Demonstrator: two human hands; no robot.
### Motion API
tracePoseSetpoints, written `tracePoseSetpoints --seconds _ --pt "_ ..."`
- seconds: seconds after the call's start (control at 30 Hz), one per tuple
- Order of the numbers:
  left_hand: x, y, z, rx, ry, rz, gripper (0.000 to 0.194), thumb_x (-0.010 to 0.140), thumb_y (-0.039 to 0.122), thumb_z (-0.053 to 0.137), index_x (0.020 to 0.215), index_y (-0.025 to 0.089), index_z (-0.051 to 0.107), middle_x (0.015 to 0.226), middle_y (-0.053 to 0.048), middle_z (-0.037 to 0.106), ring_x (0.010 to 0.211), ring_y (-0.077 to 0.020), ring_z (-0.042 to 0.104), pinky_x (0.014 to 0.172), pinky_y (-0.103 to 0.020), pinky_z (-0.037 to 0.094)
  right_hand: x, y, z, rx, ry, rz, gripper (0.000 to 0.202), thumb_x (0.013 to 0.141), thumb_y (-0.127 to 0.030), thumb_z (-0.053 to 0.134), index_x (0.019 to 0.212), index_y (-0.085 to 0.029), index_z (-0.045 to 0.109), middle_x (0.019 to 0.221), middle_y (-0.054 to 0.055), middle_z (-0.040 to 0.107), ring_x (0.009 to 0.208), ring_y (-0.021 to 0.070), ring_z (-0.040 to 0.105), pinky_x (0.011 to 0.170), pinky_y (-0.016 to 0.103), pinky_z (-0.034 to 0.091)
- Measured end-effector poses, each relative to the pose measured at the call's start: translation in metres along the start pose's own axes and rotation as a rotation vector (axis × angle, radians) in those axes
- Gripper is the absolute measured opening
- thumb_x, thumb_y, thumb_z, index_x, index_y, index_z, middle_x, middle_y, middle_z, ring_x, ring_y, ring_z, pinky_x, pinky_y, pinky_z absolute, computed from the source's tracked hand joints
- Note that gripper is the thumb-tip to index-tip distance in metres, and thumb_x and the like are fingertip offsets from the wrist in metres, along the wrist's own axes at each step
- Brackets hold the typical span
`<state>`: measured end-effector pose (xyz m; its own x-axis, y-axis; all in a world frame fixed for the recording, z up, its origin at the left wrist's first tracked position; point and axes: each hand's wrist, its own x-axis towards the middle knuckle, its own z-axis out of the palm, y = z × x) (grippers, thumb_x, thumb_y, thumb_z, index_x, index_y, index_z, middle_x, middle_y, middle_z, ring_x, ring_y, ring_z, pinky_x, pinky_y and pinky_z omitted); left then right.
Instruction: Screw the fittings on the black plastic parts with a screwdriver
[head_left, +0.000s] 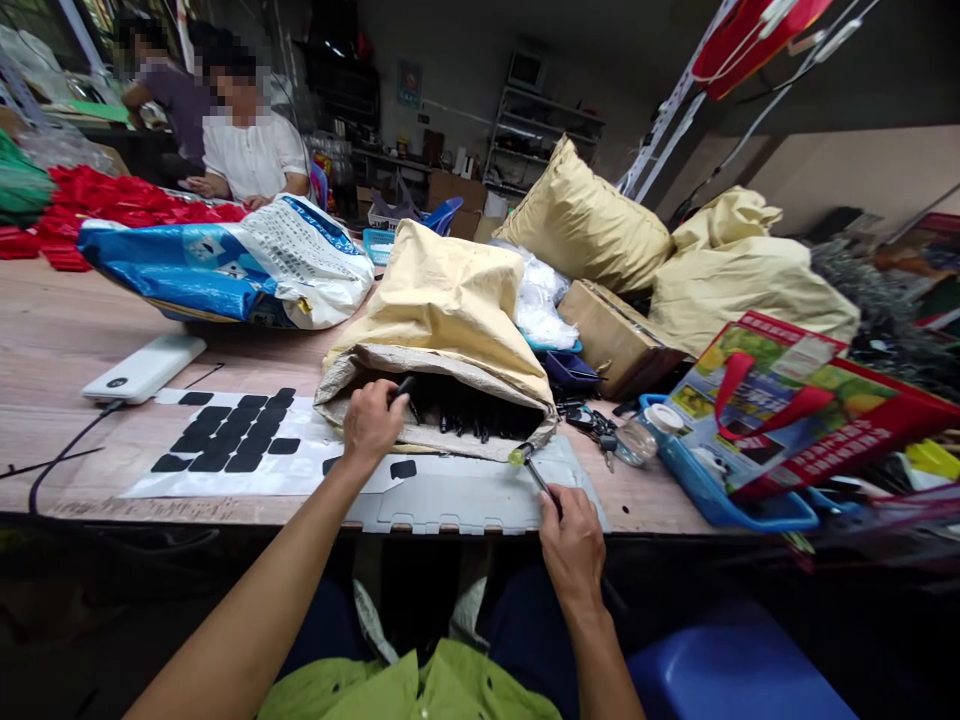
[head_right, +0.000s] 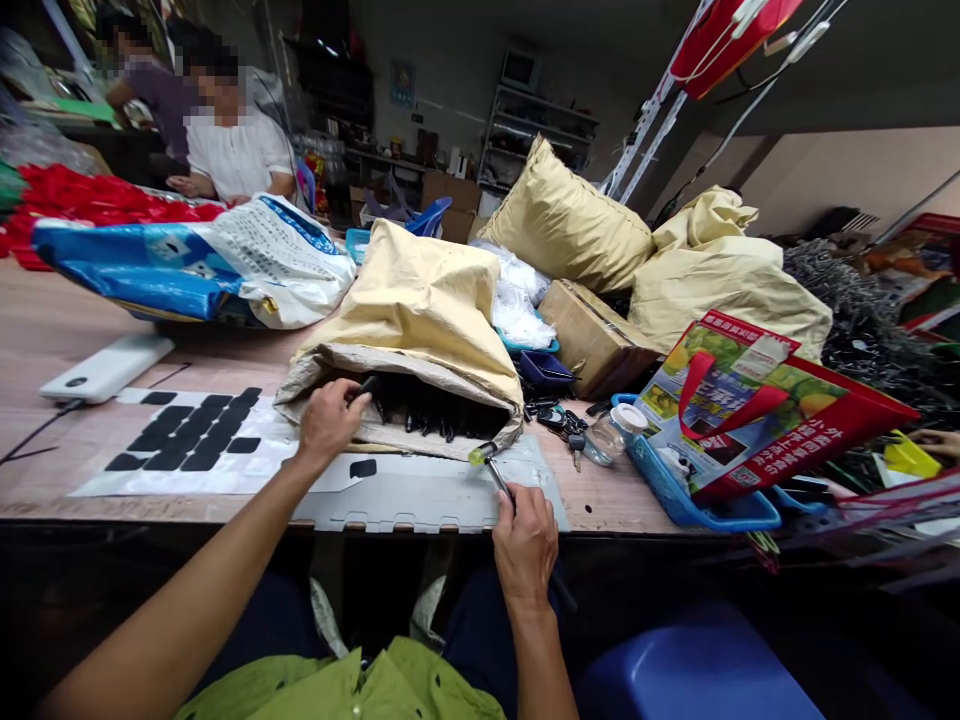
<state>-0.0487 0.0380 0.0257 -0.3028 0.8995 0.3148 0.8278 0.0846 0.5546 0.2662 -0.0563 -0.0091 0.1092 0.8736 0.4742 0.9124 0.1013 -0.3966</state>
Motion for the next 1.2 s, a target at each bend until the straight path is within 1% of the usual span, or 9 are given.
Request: tracePoseSetpoints --seconds 0.03,0.1,0.17,0.27,0.37,0.47,0.57,0.8,1.2 --pt "-0.012 0.007 0.001 -0.066 -0.017 0.1 0.02 0.094 0.035 0.059 0.105 0.021 0.068 0.103 -0.008 0.07 0.099 -0.0266 0.06 0.085 -0.037 0.048 -0.003 0.0 -0.002 0.063 0.019 0.002 0.03 0.101 -0.038 0.046 0.103 -0.018 0.069 0.097 0.009 0.068 0.092 0.0245 0.06 0.084 0.037 0.045" --pt "-0.035 0.022 0.007 -0.186 -0.175 0.309 0.013 0.091 0.032 0.063 0.101 0.024 0.069 0.099 -0.005 0.07 0.098 -0.0239 0.058 0.086 -0.036 0.046 -0.006 -0.003 -0.007 0.183 0.026 0.018 0.031 0.101 -0.04 0.046 0.103 -0.018 0.069 0.097 0.01 0.069 0.092 0.0236 0.063 0.083 0.036 0.048" --pt "-0.054 0.035 0.017 -0.23 -0.321 0.405 0.01 0.087 0.029 0.069 0.097 0.025 0.071 0.096 -0.003 0.069 0.097 -0.0232 0.057 0.087 -0.035 0.044 -0.006 -0.009 -0.012 0.276 0.004 0.033 0.03 0.101 -0.039 0.047 0.104 -0.018 0.069 0.099 0.01 0.071 0.092 0.0226 0.066 0.082 0.034 0.051" --pt "-0.066 0.043 0.032 -0.202 -0.388 0.386 0.013 0.082 0.029 0.076 0.095 0.024 0.073 0.095 -0.003 0.069 0.097 -0.0239 0.055 0.086 -0.036 0.042 -0.004 -0.02 -0.019 0.356 -0.03 0.054 0.03 0.1 -0.038 0.049 0.111 -0.018 0.07 0.106 0.011 0.073 0.096 0.0223 0.068 0.083 0.034 0.053" --pt "-0.065 0.04 0.037 -0.203 -0.41 0.368 0.015 0.081 0.03 0.077 0.094 0.025 0.075 0.094 -0.003 0.068 0.096 -0.0238 0.055 0.084 -0.036 0.04 -0.005 -0.03 -0.021 0.391 -0.051 0.035 0.032 0.1 -0.035 0.05 0.119 -0.018 0.069 0.113 0.011 0.073 0.101 0.0224 0.068 0.091 0.036 0.053" --pt "-0.063 0.037 0.036 -0.228 -0.423 0.37 0.014 0.08 0.029 0.078 0.094 0.025 0.076 0.093 -0.003 0.068 0.096 -0.0234 0.055 0.084 -0.036 0.04 -0.009 -0.037 -0.016 0.386 -0.089 -0.035 0.033 0.102 -0.031 0.048 0.123 -0.019 0.069 0.116 0.011 0.072 0.107 0.0218 0.067 0.095 0.035 0.052" --pt "-0.063 0.037 0.033 -0.238 -0.427 0.368 0.016 0.08 0.029 0.078 0.095 0.025 0.077 0.093 -0.003 0.069 0.095 -0.0232 0.055 0.084 -0.036 0.04 -0.011 -0.043 -0.012 0.331 -0.104 -0.067 0.034 0.103 -0.029 0.045 0.126 -0.021 0.069 0.108 0.009 0.072 0.099 0.0202 0.067 0.092 0.033 0.052" --pt "-0.064 0.039 0.032 -0.245 -0.428 0.333 0.013 0.079 0.028 0.077 0.091 0.024 0.08 0.088 -0.004 0.07 0.094 -0.0241 0.056 0.085 -0.038 0.041 -0.006 -0.056 -0.023 0.278 0.023 -0.139 0.033 0.103 -0.029 0.048 0.13 -0.023 0.068 0.101 0.007 0.07 0.091 0.0184 0.066 0.087 0.03 0.051" --pt "-0.065 0.036 0.036 -0.272 -0.4 0.33 0.013 0.077 0.027 0.078 0.09 0.025 0.081 0.087 -0.004 0.071 0.092 -0.0238 0.057 0.083 -0.038 0.042 -0.008 -0.061 -0.021 0.246 0.013 -0.15 0.034 0.103 -0.027 0.048 0.129 -0.023 0.068 0.094 0.006 0.068 0.085 0.0176 0.065 0.083 0.029 0.05"
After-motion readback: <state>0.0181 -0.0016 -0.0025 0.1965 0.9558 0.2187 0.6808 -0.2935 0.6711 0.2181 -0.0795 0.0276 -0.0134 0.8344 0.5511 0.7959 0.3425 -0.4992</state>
